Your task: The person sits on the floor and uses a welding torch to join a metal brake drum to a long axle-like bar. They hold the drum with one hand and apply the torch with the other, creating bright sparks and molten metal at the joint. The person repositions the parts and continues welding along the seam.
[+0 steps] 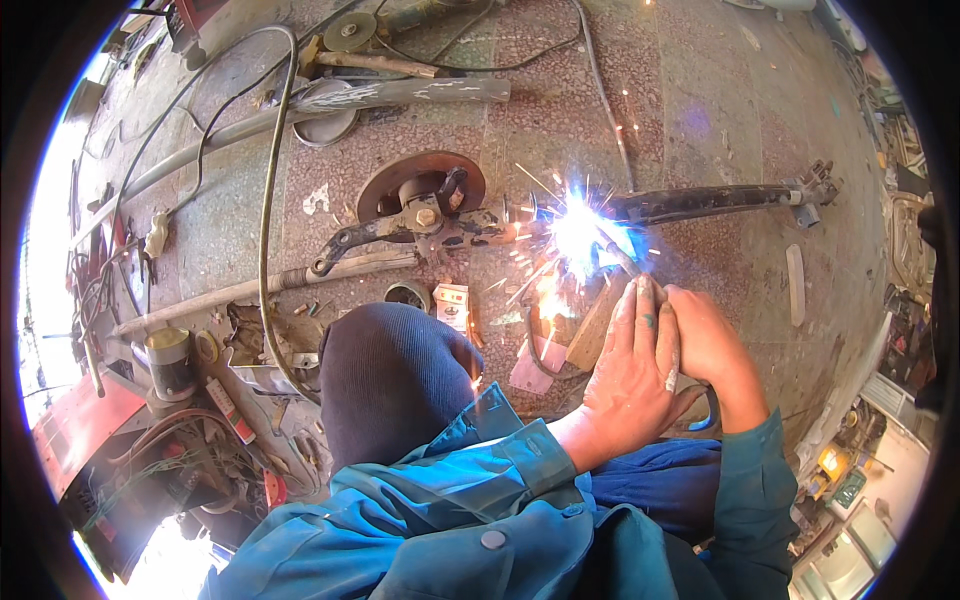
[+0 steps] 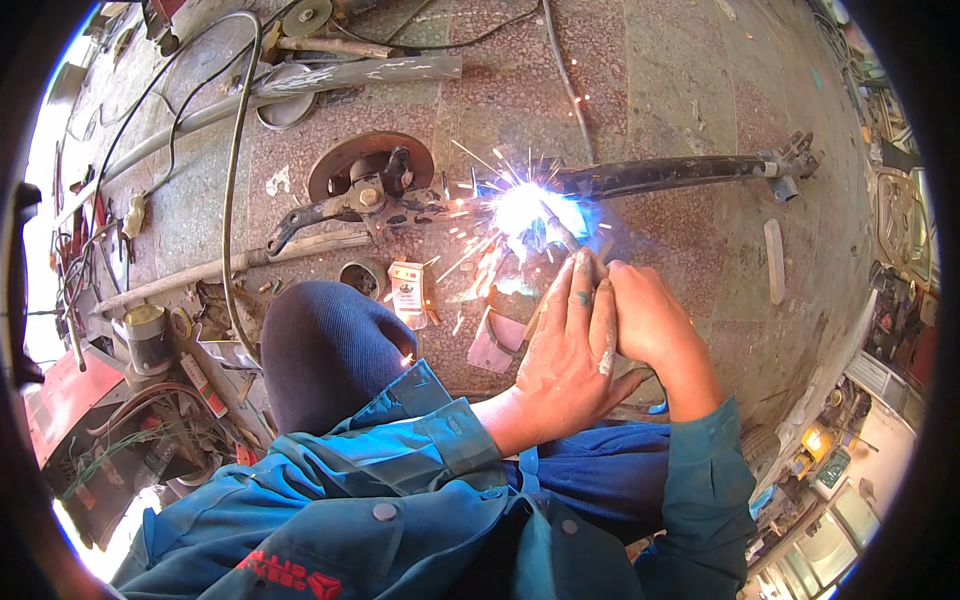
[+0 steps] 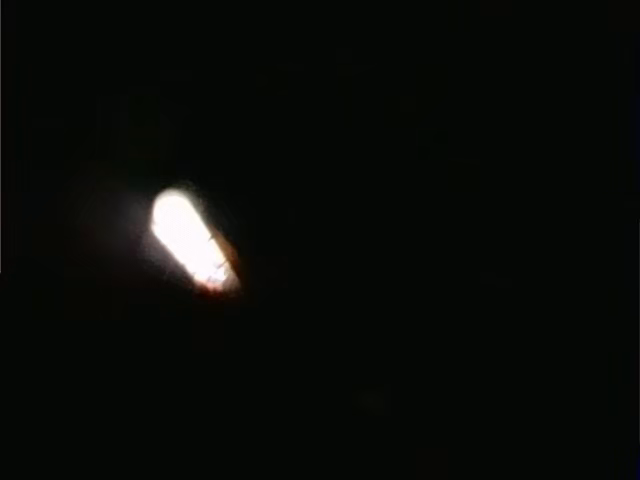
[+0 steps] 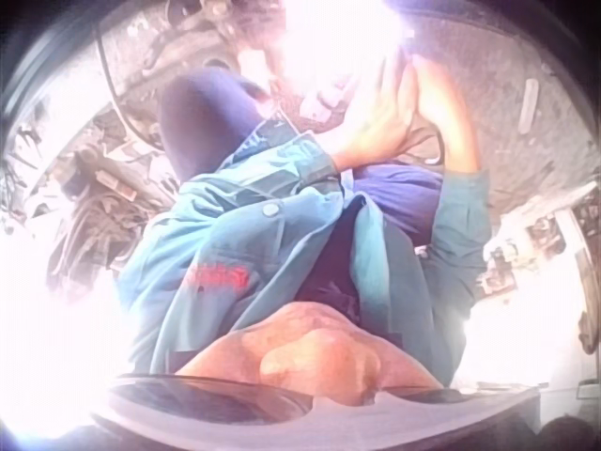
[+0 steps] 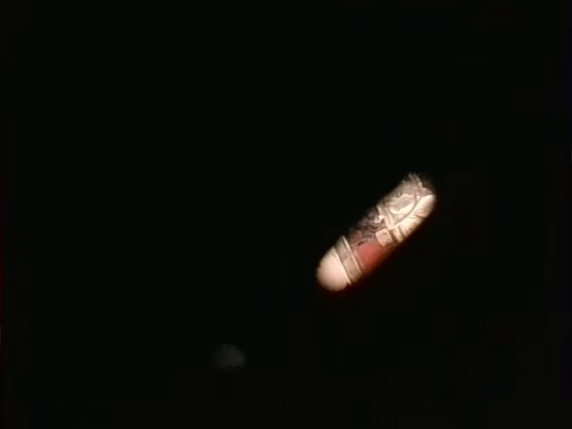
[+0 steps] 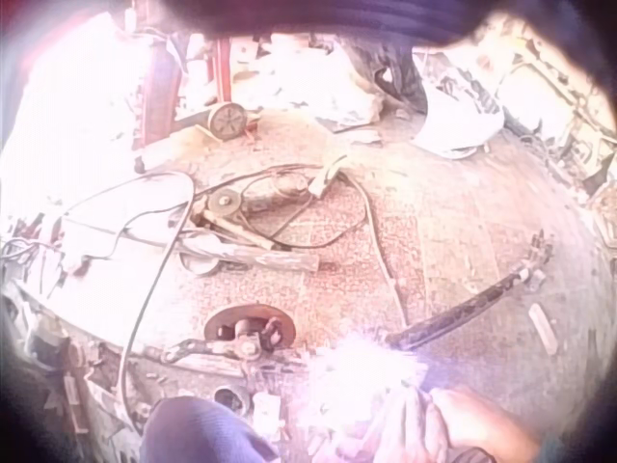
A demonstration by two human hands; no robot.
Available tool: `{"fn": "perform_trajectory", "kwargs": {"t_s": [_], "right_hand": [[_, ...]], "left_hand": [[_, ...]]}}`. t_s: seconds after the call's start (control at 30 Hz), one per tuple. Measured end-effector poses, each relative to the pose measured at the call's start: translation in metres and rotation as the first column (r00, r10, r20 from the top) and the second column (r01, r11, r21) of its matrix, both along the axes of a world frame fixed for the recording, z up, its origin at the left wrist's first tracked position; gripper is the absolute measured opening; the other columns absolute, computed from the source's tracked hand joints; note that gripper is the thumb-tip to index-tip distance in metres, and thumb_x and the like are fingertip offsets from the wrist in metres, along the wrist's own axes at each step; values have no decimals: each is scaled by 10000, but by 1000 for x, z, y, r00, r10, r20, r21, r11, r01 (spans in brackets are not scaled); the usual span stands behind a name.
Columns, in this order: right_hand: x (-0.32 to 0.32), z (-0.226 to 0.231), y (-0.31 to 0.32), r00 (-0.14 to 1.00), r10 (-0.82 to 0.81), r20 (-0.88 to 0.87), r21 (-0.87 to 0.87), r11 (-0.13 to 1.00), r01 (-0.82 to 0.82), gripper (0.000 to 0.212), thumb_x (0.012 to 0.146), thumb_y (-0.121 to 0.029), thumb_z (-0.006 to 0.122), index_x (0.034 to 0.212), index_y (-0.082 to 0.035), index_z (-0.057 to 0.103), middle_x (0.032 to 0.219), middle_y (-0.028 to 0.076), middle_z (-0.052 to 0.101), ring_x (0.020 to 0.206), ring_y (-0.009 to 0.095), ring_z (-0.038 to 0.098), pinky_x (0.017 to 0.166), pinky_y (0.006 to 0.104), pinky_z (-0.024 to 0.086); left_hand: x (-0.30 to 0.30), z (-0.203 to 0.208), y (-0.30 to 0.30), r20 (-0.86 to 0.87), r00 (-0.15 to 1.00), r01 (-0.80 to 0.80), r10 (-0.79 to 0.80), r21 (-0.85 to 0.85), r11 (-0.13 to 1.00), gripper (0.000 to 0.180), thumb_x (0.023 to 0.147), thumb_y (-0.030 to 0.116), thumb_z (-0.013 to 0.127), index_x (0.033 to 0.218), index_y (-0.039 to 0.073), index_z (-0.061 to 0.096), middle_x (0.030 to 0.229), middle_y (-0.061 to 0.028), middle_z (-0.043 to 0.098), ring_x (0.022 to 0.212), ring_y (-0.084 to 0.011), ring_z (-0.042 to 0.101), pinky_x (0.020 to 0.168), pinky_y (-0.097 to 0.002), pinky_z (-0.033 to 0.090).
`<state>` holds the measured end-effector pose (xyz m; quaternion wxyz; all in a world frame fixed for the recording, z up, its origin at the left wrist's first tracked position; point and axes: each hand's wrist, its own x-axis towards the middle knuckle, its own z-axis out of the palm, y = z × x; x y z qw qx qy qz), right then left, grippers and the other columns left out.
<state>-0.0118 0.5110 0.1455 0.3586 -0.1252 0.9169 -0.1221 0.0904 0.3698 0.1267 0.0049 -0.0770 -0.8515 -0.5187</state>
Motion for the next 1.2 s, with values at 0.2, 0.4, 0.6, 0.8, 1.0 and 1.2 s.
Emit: {"fn": "perform_trajectory", "kwargs": {"t_s": [0.2,0.4,0.6,0.8,1.0,1.2], "right_hand": [[1,1,0,1000,4,5,-6,1000,-4,290,1003,-209,643,1037,79,653,1030,361,699,1051,579,653,830,602,538],[-1,7,-3,1000,10,5,6,1000,-10,250,990,-164,652,1053,78,665,1022,367,704,1049,575,665,826,595,548],[1,4,1,1000,-2,-12,10,1000,2,270,1014,-171,618,1034,90,683,1036,355,720,1058,552,691,865,607,551],[1,2,5,1000,24,-5,25,999,-23,254,1003,-165,629,1049,82,667,1048,356,715,1066,556,682,858,599,553],[1,-2,4,1000,23,-12,-16,1000,-23,266,994,-183,651,1083,68,657,1064,348,714,1074,565,667,845,578,557],[0,-1,3,999,30,-11,-10,1000,-30,275,992,-191,661,1078,70,656,1063,349,715,1075,566,665,849,580,555]], "left_hand": [[3,-3,3,20,1000,3,-3,19,1000,1085,857,456,881,1513,-257,392,1624,-512,321,1550,-655,307,1312,-666,270],[2,-4,5,15,1000,23,-24,35,999,1094,861,442,880,1524,-264,371,1629,-507,314,1556,-661,288,1325,-671,235],[1,-7,5,-14,998,56,-56,24,998,1075,872,440,864,1508,-278,380,1617,-514,320,1560,-666,274,1326,-681,220],[1,-5,4,1,996,86,-86,-7,996,1073,890,463,843,1510,-279,378,1613,-517,320,1560,-664,277,1330,-680,206],[3,-5,4,40,999,10,-12,48,999,1068,875,458,863,1507,-264,394,1612,-518,319,1555,-653,296,1323,-659,247],[3,-5,4,34,999,2,-3,38,999,1073,866,458,873,1511,-256,397,1608,-519,324,1549,-653,308,1316,-657,265]]}}
